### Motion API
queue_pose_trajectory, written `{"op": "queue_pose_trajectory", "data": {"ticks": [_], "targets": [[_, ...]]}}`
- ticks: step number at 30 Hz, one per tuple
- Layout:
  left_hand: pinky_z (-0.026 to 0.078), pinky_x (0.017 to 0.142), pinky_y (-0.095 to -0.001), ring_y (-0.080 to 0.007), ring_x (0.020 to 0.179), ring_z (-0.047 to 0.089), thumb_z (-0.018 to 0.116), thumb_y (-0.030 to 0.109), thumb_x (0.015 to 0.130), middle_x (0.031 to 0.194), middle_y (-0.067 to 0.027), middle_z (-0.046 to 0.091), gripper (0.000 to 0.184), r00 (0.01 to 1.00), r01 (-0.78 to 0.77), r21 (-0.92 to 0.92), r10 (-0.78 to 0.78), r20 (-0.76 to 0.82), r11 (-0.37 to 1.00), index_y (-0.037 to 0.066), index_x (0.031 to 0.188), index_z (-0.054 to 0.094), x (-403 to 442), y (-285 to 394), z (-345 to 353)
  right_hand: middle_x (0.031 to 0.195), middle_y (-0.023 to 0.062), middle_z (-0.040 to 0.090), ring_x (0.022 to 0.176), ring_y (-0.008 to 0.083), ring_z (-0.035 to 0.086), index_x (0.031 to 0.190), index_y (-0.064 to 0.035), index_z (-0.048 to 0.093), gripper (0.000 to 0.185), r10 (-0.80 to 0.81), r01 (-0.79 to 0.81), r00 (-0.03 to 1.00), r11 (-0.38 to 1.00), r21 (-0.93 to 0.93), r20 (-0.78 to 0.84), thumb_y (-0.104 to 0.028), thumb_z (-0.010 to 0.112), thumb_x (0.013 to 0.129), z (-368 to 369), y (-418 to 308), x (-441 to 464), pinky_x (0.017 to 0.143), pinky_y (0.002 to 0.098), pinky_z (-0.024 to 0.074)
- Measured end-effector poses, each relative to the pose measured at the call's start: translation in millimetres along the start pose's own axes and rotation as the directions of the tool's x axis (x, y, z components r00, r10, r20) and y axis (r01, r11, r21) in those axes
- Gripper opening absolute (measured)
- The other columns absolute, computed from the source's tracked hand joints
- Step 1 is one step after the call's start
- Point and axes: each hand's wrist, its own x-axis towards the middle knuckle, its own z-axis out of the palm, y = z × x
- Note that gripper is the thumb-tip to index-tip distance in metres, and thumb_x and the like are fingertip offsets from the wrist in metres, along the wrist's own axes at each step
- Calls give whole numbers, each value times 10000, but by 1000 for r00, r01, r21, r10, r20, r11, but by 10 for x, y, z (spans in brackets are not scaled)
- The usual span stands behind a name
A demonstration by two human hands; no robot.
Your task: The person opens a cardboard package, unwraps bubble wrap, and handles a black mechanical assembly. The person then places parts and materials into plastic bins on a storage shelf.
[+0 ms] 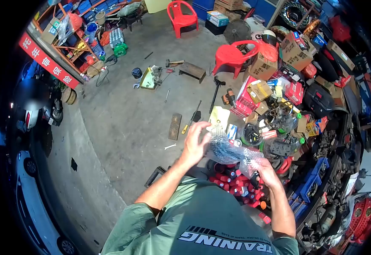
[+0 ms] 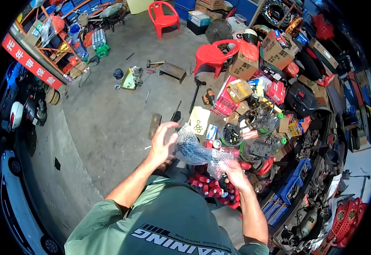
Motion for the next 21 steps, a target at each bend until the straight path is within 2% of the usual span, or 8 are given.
{"op": "queue_pose_trajectory", "data": {"ticks": [3, 5, 7, 10, 11, 15, 17, 21], "targets": [[445, 932, -332, -200, 1070, 576, 607, 203, 935, 1159, -111, 624, 336, 948, 318, -279, -309, 75, 906, 37, 1225, 570, -22, -425, 186, 695, -23, 617, 537, 46, 530, 915, -74, 648, 206, -66, 71, 997, 982, 173, -33, -238, 537, 972, 8, 91, -76, 417, 187, 348], [449, 899, -266, -123, 1003, 588, 622, 180, 932, 1070, -54, 647, 314, 818, 573, -555, -377, 434, 604, 61, 1219, 582, -48, -473, 240, 732, -34, 621, 564, 34, 527, 978, -74, 653, 211, -73, 66, 997, 978, 200, 27, -261, 554, 971, -4, 49, -149, 413, 181, 344], [451, 825, -225, -72, 890, 574, 641, 150, 915, 950, -1, 631, 215, 844, 536, -644, -377, 382, 546, 74, 1113, 604, -65, -345, 300, 785, -46, 621, 591, 29, 512, 1011, -70, 663, 221, 58, -45, 992, 992, 119, -109, -261, 559, 969, 104, -29, -210, 424, 183, 356], [428, 682, -234, -86, 745, 527, 631, 110, 906, 834, 15, 572, 76, 871, 428, -629, -481, 97, 649, 79, 936, 568, -28, -522, 392, 813, -55, 610, 591, 25, 479, 1017, -67, 665, 239, -164, 172, 984, 978, 118, -75, -274, 554, 971, 54, 488, -30, 440, 188, 366], [463, 685, -258, -109, 747, 545, 601, 99, 913, 835, -1, 579, 53, 844, 411, -663, -536, 16, 626, 77, 950, 571, 7, -574, 385, 805, -55, 606, 579, 26, 471, 986, -68, 663, 240, -302, 311, 950, 937, 161, -76, -279, 549, 972, 28, 571, -8, 440, 191, 363], [544, 808, -386, -214, 919, 633, 498, 73, 935, 967, -95, 647, 163, 706, 347, -860, -707, -23, 374, 45, 1064, 594, 212, -735, -25, 683, -13, 577, 557, 47, 485, 852, -46, 602, 302, -100, 99, 995, 956, 278, -11, -298, 518, 995, -64, 165, -325, 427, 222, 353], [541, 831, -412, -253, 956, 637, 471, 130, 953, 997, -118, 654, 214, 699, 300, -901, -715, -16, 314, 45, 1111, 589, 194, -1240, -278, 655, 17, 583, 548, 67, 498, 851, -40, 595, 329, -158, 165, 986, 937, 308, -48, -318, 506, 1002, -116, 300, -334, 448, 219, 365], [540, 738, -355, -197, 806, 628, 507, 176, 973, 872, -67, 632, 152, 598, 142, -852, -729, -332, 505, 52, 1005, 588, 120, -1545, -751, 666, 58, 610, 549, 93, 517, 846, -43, 586, 342, -200, 235, 972, 881, 410, -127, -332, 495, 1003, -193, 436, -364, 487, 201, 364]]}}
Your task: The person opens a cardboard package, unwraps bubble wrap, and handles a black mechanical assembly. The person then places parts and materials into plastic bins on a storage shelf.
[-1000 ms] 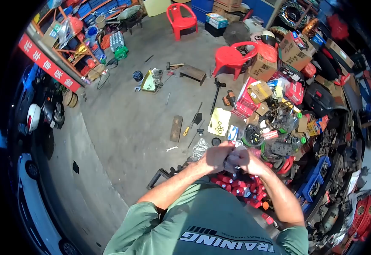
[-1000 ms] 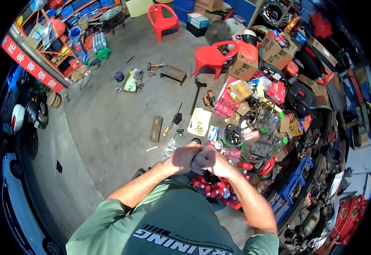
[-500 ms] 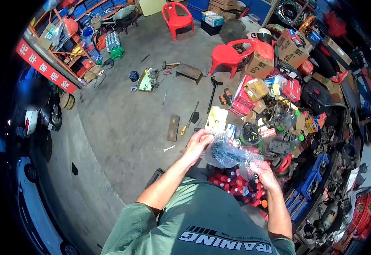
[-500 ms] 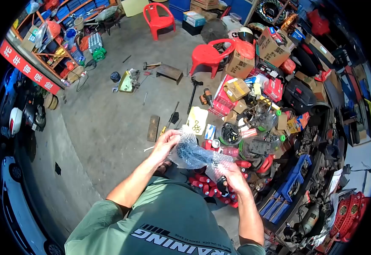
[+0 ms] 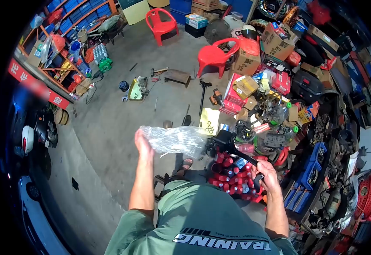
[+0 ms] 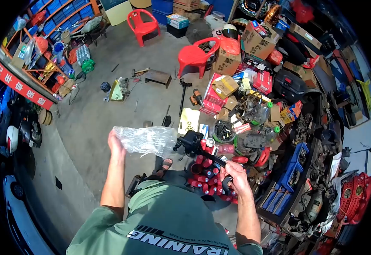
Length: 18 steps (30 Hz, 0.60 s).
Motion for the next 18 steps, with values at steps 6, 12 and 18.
{"op": "queue_pose_trajectory", "data": {"ticks": [6, 12, 18], "targets": [[432, 648, -256, -80, 701, 511, 635, 216, 901, 759, 31, 546, 140, 971, -54, 547, -84, 223, 835, 89, 867, 588, -262, 247, -231, 653, 48, 616, 479, 61, 472, 834, -53, 592, 360, -20, 20, 1000, 1000, -11, -7, -360, 503, 998, -9, -4, 21, 423, 191, 309], [464, 886, -305, -163, 991, 592, 581, 157, 896, 1068, -74, 673, 289, 790, 36, 571, -373, 487, 820, 56, 1166, 607, -1033, 136, 374, 645, 40, 619, 457, 46, 451, 837, -67, 591, 346, -42, 44, 997, 999, -25, 65, -364, 512, 994, 309, -90, 240, 412, 187, 305], [510, 836, -291, -137, 953, 624, 576, 302, 975, 1025, -47, 683, 335, 660, 348, 392, -520, 543, 852, 28, 1159, 635, -1320, 242, 666, 656, 19, 611, 506, 49, 491, 837, -68, 580, 310, -23, 43, 987, 991, -124, 160, -327, 523, 998, 513, -145, 390, 435, 196, 348]]}}
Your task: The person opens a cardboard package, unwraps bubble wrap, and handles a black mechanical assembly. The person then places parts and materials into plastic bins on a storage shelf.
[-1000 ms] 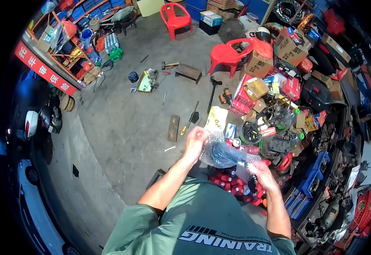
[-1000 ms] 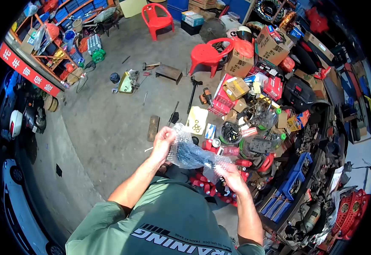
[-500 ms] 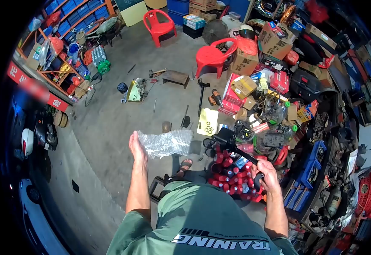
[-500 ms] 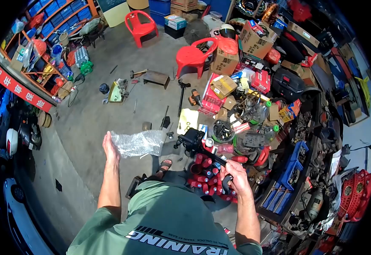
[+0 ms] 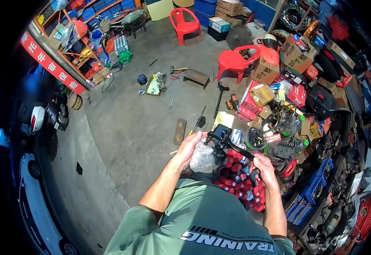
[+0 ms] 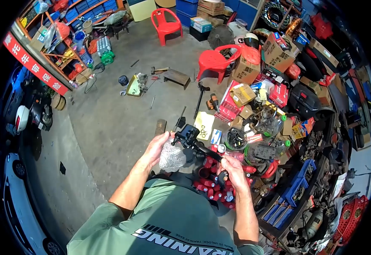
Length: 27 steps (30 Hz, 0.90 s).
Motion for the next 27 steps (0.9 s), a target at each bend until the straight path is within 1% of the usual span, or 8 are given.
{"op": "queue_pose_trajectory", "data": {"ticks": [2, 5, 9, 11, 15, 18, 22, 27], "targets": [[503, 848, -287, -126, 960, 619, 583, 293, 973, 1019, -35, 684, 324, 997, 1, -35, 1, 73, 999, 29, 1151, 641, 5, -27, -10, 665, 2, 596, 496, 28, 464, 861, -35, 619, 343, -12, 8, 999, 992, -127, -33, -340, 535, 995, 1, 79, 48, 444, 173, 338], [421, 966, -282, -119, 1027, 590, 541, 217, 993, 1071, -24, 679, 302, 994, -92, 134, 84, 63, 987, 13, 1193, 639, 88, -168, -115, 702, -7, 584, 553, 56, 493, 914, -15, 630, 289, -17, 9, 999, 983, -182, -40, -276, 538, 998, -57, 214, 118, 515, 201, 387], [420, 964, -281, -115, 1027, 587, 546, 206, 989, 1074, -17, 677, 290, 996, -84, 105, 79, 50, 991, 21, 1192, 638, 139, -310, -169, 728, -1, 579, 605, 98, 536, 879, 6, 610, 246, -52, 37, 998, 922, -385, -27, -190, 510, 989, 27, 85, 118, 594, 247, 432], [489, 890, -284, -121, 982, 620, 566, 183, 982, 1064, -31, 681, 259, 999, -40, 33, 39, 24, 999, 26, 1174, 638, 174, -387, -211, 726, 4, 582, 614, 103, 549, 858, 8, 604, 231, -31, 7, 998, 912, -410, -53, -162, 500, 975, 117, 4, 111, 600, 256, 440], [477, 890, -276, -117, 978, 613, 575, 187, 973, 1050, -21, 680, 252, 1000, 5, 35, -5, -22, 999, 35, 1161, 645, 208, -516, -244, 723, 22, 589, 640, 117, 583, 812, 13, 589, 194, -13, -37, 996, 851, -523, -93, -101, 493, 937, 268, -183, 103, 619, 279, 458], [447, 883, -258, -97, 953, 589, 598, 199, 959, 1011, 4, 674, 224, 998, -27, 105, 33, -53, 994, 54, 1119, 660, 190, -530, -214, 717, 29, 592, 642, 122, 587, 806, 15, 590, 185, -18, -41, 994, 843, -537, -104, -95, 507, 928, 351, -276, 79, 625, 278, 461], [423, 878, -246, -81, 935, 568, 625, 206, 941, 978, 25, 668, 202, 999, -4, 55, 6, -35, 998, 73, 1087, 668, 224, -577, -234, 718, 33, 599, 665, 122, 600, 809, 17, 591, 182, 3, -58, 995, 815, -577, -96, -90, 504, 928, 371, -355, 72, 639, 278, 466], [403, 921, -257, -79, 960, 558, 613, 213, 954, 984, 37, 646, 166, 1000, -20, 50, 20, 11, 999, 78, 1046, 646, 194, -490, -196, 762, 50, 622, 676, 126, 604, 847, 23, 600, 170, 13, -45, 998, 872, -487, -69, -89, 504, 931, 205, -98, 133, 663, 282, 478]]}}
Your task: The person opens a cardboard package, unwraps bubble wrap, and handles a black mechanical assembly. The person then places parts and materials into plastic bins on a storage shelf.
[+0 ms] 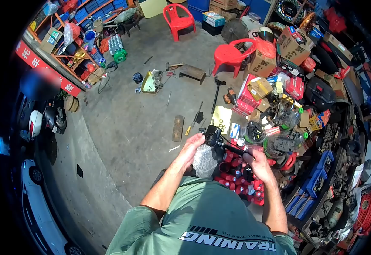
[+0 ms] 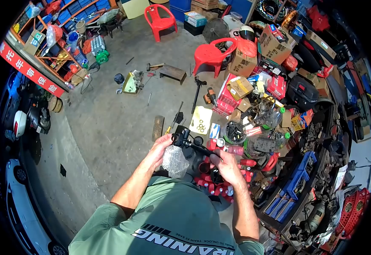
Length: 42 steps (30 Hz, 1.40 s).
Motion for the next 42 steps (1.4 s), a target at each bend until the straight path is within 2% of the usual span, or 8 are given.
{"op": "queue_pose_trajectory", "data": {"ticks": [10, 13, 19, 21, 25, 28, 37, 42], "targets": [[462, 843, -262, -96, 909, 585, 649, 222, 934, 931, 5, 648, 201, 998, -63, 20, 64, -17, 998, 67, 1057, 616, -45, 169, 78, 678, 17, 587, 646, 105, 555, 852, 4, 613, 235, -17, 19, 999, 998, 52, -32, -198, 540, 950, 35, 389, 150, 580, 276, 434], [492, 806, -270, -106, 874, 605, 667, 181, 918, 923, -16, 653, 181, 995, -86, 49, 88, -41, 995, 65, 1042, 603, -93, 236, 154, 673, -17, 535, 623, 73, 499, 857, -26, 614, 228, 176, -172, 984, 978, 115, -28, -219, 551, 959, 49, 404, 177, 517, 245, 392], [497, 743, -250, -83, 810, 592, 689, 92, 882, 883, -10, 633, 169, 976, -159, 235, 189, -111, 959, 57, 1001, 575, -164, 383, 369, 741, -51, 543, 618, 30, 464, 921, -69, 632, 240, 256, -263, 964, 855, 448, 76, -298, 579, 971, 146, 684, 369, 467, 202, 331], [487, 733, -244, -72, 805, 577, 691, 87, 877, 874, -1, 618, 183, 978, -158, 218, 183, -97, 963, 48, 1004, 564, -191, 414, 460, 757, -47, 549, 646, 36, 474, 930, -68, 632, 232, 256, -279, 960, 827, 488, 115, -290, 576, 972, 138, 732, 425, 486, 203, 342], [492, 720, -254, -75, 802, 561, 687, 55, 877, 879, -5, 622, 198, 947, -259, 454, 316, -53, 853, 67, 1015, 545, -192, 416, 528, 813, -24, 565, 716, 62, 512, 994, -61, 628, 189, 140, -236, 971, 682, 692, 194, -229, 544, 977, 217, 1150, 640, 569, 214, 393], [501, 706, -260, -80, 797, 564, 691, 53, 877, 884, -13, 621, 211, 958, -203, 486, 276, -83, 850, 61, 1024, 540, -240, 466, 613, 834, -8, 573, 728, 90, 535, 1069, -54, 608, 191, 213, -276, 960, 603, 748, 182, -196, 522, 975, 241, 1079, 661, 628, 222, 420], [508, 685, -265, -92, 801, 575, 695, 65, 883, 902, -25, 617, 214, 963, -207, 487, 266, -52, 848, 54, 1027, 537, -293, 547, 712, 871, 9, 606, 751, 95, 569, 1125, -55, 585, 227, 158, -237, 971, 603, 762, 177, -218, 527, 978, 212, 951, 722, 659, 230, 462], [478, 787, -254, -78, 861, 565, 699, 54, 867, 924, -3, 618, 235, 877, -421, 594, 475, 74, 685, 53, 1048, 550, -168, 462, 577, 854, -1, 606, 745, 84, 569, 1112, -53, 589, 228, 134, -199, 980, 669, 716, 147, -234, 543, 981, 132, 1021, 819, 653, 226, 465]]}}
